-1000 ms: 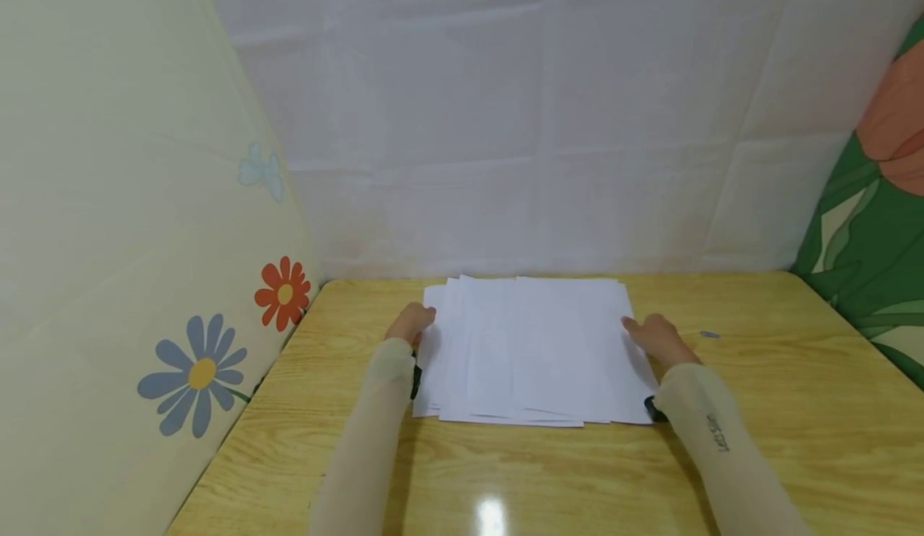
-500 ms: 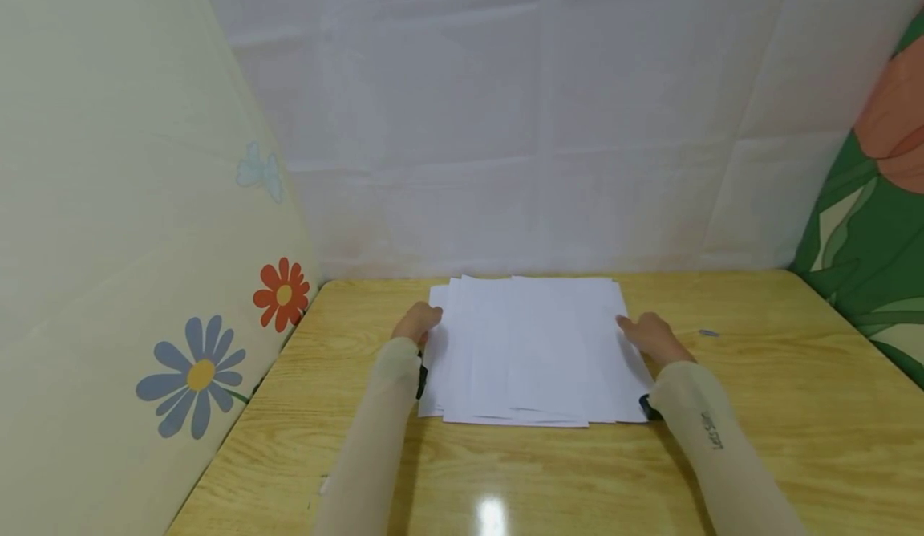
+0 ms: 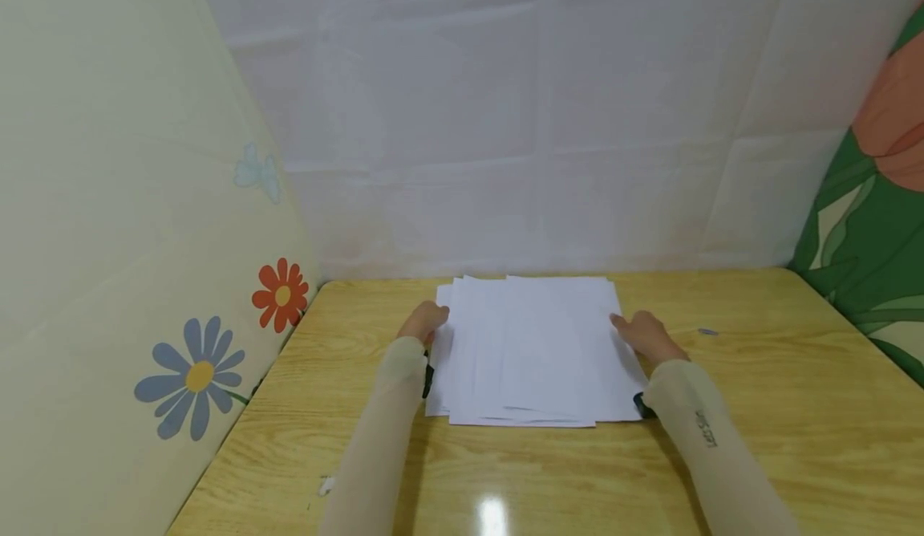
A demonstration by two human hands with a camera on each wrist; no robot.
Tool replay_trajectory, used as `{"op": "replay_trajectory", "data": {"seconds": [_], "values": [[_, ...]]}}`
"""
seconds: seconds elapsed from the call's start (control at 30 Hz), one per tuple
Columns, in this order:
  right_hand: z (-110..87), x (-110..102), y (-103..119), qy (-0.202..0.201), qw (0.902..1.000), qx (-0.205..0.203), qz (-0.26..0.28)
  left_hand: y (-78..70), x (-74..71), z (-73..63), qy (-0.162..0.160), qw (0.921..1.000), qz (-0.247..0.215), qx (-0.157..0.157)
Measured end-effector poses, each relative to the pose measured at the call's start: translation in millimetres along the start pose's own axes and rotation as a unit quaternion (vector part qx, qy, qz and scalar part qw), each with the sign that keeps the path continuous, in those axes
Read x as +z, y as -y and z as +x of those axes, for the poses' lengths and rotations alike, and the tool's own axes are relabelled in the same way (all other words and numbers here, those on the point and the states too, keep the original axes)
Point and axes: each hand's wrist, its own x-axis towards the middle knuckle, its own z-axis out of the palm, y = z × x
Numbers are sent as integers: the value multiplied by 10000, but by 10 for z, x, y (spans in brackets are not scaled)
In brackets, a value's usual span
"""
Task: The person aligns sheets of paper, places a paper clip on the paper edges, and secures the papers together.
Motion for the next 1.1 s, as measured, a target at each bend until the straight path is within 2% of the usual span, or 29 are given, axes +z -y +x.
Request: {"op": "replay_trajectory", "data": {"seconds": [0.13, 0.23, 0.27, 0.37, 0.47, 0.5, 0.53, 0.57, 0.63, 0.67, 0.7, 0.77, 0.8, 0.87, 1.0, 1.1], "values": [[11, 9, 20, 27, 9999, 123, 10, -26, 17, 41, 9, 10000, -25, -27], [9, 12, 26, 77, 9999, 148, 40, 2, 52, 175, 67, 10000, -7, -14], [7, 13, 27, 95, 9999, 137, 41, 52, 86, 291, 76, 9999, 19, 110], [6, 13, 23, 126, 9999, 18, 1, 105, 122, 403, 166, 9997, -19, 191], [9, 14, 22, 149, 9999, -35, -33, 108, 137, 359, 145, 9994, -49, 313], [11, 15, 22, 157, 9999, -45, -37, 58, 107, 244, 113, 9995, -28, 306], [9, 15, 26, 160, 9999, -46, -38, 47, 99, 206, 78, 9992, 5, 396], [7, 14, 29, 158, 9999, -49, -49, 87, 130, 282, 37, 9985, 58, 537], [5, 17, 36, 154, 9999, -39, -40, 155, 188, 445, 8, 9982, 68, 599], [3, 19, 38, 140, 9999, -56, -51, 206, 227, 599, 31, 9984, 79, 557], [3, 21, 41, 122, 9999, -62, -52, 241, 255, 690, 47, 9984, 76, 556], [9, 27, 42, 98, 9999, -66, -45, 362, 367, 994, 27, 9982, 72, 586], [16, 31, 40, 74, 9999, -95, -63, 327, 356, 953, 45, 9989, 66, 454], [33, 43, 33, 39, 9999, -111, -64, 258, 328, 828, 42, 9990, 109, 427], [57, 60, 27, -30, 9998, -192, -71, -5, 187, 286, 62, 9997, 77, 222], [49, 62, 32, -47, 9995, -286, -78, -88, 142, 76, 28, 9994, 133, 313]]}}
